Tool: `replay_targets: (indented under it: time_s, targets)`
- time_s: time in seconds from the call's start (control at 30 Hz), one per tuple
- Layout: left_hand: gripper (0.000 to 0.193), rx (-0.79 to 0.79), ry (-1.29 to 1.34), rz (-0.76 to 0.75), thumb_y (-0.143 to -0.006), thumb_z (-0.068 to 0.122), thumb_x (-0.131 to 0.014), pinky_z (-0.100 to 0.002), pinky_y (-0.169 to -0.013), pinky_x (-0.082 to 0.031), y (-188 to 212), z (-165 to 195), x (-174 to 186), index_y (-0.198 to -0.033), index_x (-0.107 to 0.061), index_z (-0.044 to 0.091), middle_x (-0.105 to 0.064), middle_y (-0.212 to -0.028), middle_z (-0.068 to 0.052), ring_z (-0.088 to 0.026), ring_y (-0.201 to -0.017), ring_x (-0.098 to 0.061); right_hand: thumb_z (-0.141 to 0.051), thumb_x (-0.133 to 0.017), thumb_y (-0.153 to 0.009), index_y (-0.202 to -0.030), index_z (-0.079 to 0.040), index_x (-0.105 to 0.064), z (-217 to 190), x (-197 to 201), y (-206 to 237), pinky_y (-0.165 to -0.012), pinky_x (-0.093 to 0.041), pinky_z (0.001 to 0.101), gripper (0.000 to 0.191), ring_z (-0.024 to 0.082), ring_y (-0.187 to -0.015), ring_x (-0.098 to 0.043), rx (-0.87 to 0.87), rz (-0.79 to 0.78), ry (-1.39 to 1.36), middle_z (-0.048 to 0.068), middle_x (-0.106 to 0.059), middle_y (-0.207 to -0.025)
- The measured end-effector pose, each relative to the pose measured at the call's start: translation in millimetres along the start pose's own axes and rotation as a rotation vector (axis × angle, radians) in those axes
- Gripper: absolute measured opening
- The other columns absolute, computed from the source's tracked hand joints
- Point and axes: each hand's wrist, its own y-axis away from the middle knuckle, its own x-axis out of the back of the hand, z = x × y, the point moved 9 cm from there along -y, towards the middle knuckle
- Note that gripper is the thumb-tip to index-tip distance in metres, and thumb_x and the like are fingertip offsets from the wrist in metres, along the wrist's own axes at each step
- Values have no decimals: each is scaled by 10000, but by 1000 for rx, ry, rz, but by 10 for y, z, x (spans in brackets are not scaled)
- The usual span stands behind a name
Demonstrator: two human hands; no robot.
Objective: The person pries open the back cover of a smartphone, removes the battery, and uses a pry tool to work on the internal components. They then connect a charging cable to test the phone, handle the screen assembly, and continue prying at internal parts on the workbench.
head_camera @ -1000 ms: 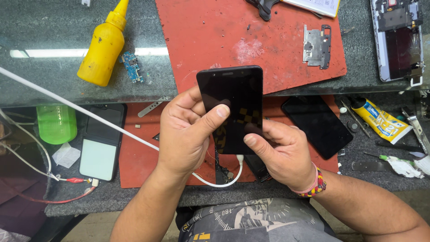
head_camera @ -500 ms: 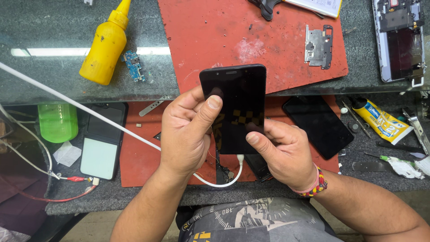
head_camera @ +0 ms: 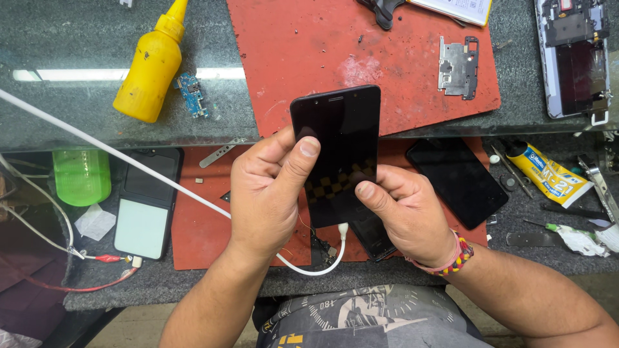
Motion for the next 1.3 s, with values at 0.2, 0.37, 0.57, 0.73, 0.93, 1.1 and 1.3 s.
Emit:
replay_targets:
  time_s: [0.2,0.37,0.57,0.73,0.93,1.1,1.3]
  targets:
    - [309,27,33,2,-1076,130,-642,-268,-947,-574,6,0,-10,-1308,-672,-72,-754,-1142,-94,-121,-1037,-703,-132,-630,-1041,-1236,64,-691,-122,-20,55,-906,-567,251,284,100,-1025,-685,86,36,189,74,-761,-1121]
    - [294,74,51,3,-1016,64,-696,-263,-888,-591,4,-30,-12,-1274,-671,-75,-765,-1102,-118,-125,-982,-718,-80,-671,-1017,-1194,69,-714,-193,-43,116,-843,-581,238,235,92,-964,-696,145,47,270,79,-769,-1070]
    - [241,119,97,-28,-992,38,-724,-282,-866,-604,-1,-65,-9,-1204,-690,-73,-769,-1071,-129,-135,-949,-726,-59,-689,-997,-1199,56,-710,-322,-112,167,-807,-612,232,233,105,-942,-742,259,13,384,96,-788,-1064]
    - [229,114,95,-39,-981,34,-730,-286,-870,-605,17,-54,4,-1185,-698,-67,-775,-1063,-131,-141,-947,-733,-59,-688,-996,-1208,59,-705,-358,-133,166,-807,-615,236,243,111,-943,-746,294,10,405,100,-788,-1068]
    - [194,96,80,-24,-979,15,-737,-286,-872,-592,7,-60,25,-1154,-703,-62,-770,-1053,-114,-135,-943,-717,-80,-690,-1001,-1208,55,-715,-366,-107,169,-789,-602,228,249,105,-911,-744,296,23,444,95,-796,-1039]
    - [265,39,142,-11,-978,1,-740,-297,-937,-588,-33,-48,23,-1226,-660,-49,-743,-1124,-115,-139,-1017,-704,-115,-704,-997,-1213,61,-705,-322,-102,142,-770,-595,228,279,104,-901,-728,251,-5,359,94,-783,-1021]
    - [295,91,151,-14,-1017,48,-684,-283,-937,-580,-36,-122,-3,-1284,-600,-46,-728,-1144,-105,-133,-1035,-695,-220,-727,-981,-1212,57,-698,-441,-211,168,-726,-584,235,362,105,-833,-731,329,-62,456,85,-784,-981]
